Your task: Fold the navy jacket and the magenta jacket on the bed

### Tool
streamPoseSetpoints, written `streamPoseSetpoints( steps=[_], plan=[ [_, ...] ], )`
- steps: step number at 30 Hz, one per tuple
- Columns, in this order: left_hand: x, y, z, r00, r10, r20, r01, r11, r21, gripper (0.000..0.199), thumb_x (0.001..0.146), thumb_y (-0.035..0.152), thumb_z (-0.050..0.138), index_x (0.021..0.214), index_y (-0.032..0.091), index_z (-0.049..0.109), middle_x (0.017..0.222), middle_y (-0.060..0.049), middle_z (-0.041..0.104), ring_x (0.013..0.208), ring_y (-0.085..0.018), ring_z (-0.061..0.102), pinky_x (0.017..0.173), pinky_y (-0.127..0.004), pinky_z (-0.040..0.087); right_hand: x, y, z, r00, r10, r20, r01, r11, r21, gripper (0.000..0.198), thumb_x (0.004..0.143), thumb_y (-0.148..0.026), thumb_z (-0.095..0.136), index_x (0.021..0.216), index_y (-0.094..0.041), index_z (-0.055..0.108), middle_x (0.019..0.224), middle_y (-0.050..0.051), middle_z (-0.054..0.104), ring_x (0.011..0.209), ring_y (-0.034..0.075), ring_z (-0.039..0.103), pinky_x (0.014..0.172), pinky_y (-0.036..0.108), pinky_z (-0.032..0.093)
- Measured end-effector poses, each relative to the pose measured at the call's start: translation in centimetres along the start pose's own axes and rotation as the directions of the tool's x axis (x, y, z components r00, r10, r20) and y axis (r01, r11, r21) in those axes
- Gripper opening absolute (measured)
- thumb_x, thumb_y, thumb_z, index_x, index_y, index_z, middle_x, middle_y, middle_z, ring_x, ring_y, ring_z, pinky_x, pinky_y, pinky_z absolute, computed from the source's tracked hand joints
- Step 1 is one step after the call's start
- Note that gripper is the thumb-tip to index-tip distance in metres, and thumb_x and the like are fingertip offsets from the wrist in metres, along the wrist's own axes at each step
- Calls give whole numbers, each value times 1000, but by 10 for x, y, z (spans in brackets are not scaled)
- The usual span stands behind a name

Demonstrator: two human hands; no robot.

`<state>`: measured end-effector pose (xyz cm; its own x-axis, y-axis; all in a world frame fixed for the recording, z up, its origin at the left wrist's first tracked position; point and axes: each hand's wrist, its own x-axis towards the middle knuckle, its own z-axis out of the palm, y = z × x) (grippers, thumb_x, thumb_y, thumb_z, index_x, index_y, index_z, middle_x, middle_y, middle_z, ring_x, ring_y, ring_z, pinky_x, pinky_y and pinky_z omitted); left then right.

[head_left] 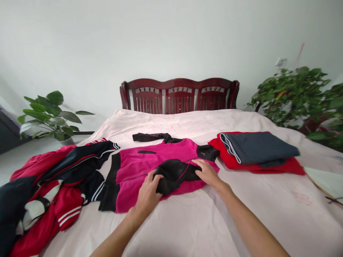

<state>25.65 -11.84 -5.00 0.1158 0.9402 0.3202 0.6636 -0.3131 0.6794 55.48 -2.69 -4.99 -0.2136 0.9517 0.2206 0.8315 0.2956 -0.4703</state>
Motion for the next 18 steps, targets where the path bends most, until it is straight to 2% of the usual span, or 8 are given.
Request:
streamPoseSetpoints(
  steps=[2, 4, 7, 8, 10, 13, 16, 18],
  plan=[
    [8, -4, -9, 987, -138, -82, 124, 980, -154, 30, 71, 12, 63, 99, 24, 68, 116, -7, 63, 109, -27, 60, 98, -43, 48, 7, 3, -4, 998, -24, 55, 30, 994, -109, 69, 70, -10, 55, 138, -22, 54, 136, 8, 59, 125, 25, 51, 105, 38, 38],
    [16, -7, -23, 930, -319, -181, 210, 867, -452, 16, 78, 22, 63, 94, 22, 67, 100, -6, 67, 101, -26, 63, 93, -41, 51, 12, 3, -8, 991, -18, 136, 42, 984, -174, 68, 68, -13, 60, 135, -21, 57, 122, 8, 67, 114, 26, 58, 96, 36, 43],
    [21, -13, -49, 773, -605, -191, 138, 454, -880, 21, 87, 34, 58, 103, 24, 66, 101, -4, 71, 99, -24, 66, 83, -40, 56, 13, -2, -13, 993, -29, 117, 50, 983, -175, 39, 72, -16, 60, 109, -23, 70, 99, 3, 71, 95, 22, 64, 81, 30, 45],
    [20, -16, -58, 733, -659, -167, 80, 328, -941, 22, 88, 35, 56, 105, 26, 65, 104, -3, 72, 99, -23, 66, 80, -40, 57, 11, -4, -14, 998, -27, 48, 35, 985, -167, 30, 75, -17, 57, 101, -23, 70, 98, 3, 70, 94, 20, 63, 79, 28, 44],
    [13, -26, -72, 685, -718, -122, 20, 185, -983, 22, 88, 33, 55, 107, 28, 66, 105, -2, 73, 101, -22, 67, 80, -41, 58, 5, -5, -16, 986, 3, -165, -29, 987, -158, 22, 81, -18, 52, 96, -22, 68, 99, 4, 66, 95, 19, 61, 80, 27, 43],
    [-2, -44, -83, 596, -801, -49, 76, 116, -990, 19, 88, 27, 55, 103, 27, 67, 97, -1, 75, 98, -22, 69, 82, -43, 58, -10, 2, -12, 941, 16, -339, -72, 985, -155, 19, 83, -18, 51, 95, -21, 65, 102, 7, 63, 100, 21, 58, 82, 28, 43],
    [-13, -56, -87, 500, -866, -8, 149, 95, -984, 13, 87, 20, 56, 95, 23, 65, 88, 0, 73, 87, -18, 70, 80, -41, 59, -25, 15, -5, 983, -18, -181, -10, 988, -156, 37, 77, -11, 53, 110, -22, 65, 106, 6, 65, 100, 21, 59, 81, 28, 44],
    [-16, -58, -89, 466, -885, -13, 175, 107, -979, 10, 86, 16, 59, 92, 22, 64, 85, 2, 72, 79, -14, 69, 77, -36, 61, -31, 21, -5, 994, 0, -105, -16, 988, -152, 45, 75, -8, 52, 116, -24, 65, 103, 4, 66, 97, 20, 60, 81, 28, 45]
  ],
)
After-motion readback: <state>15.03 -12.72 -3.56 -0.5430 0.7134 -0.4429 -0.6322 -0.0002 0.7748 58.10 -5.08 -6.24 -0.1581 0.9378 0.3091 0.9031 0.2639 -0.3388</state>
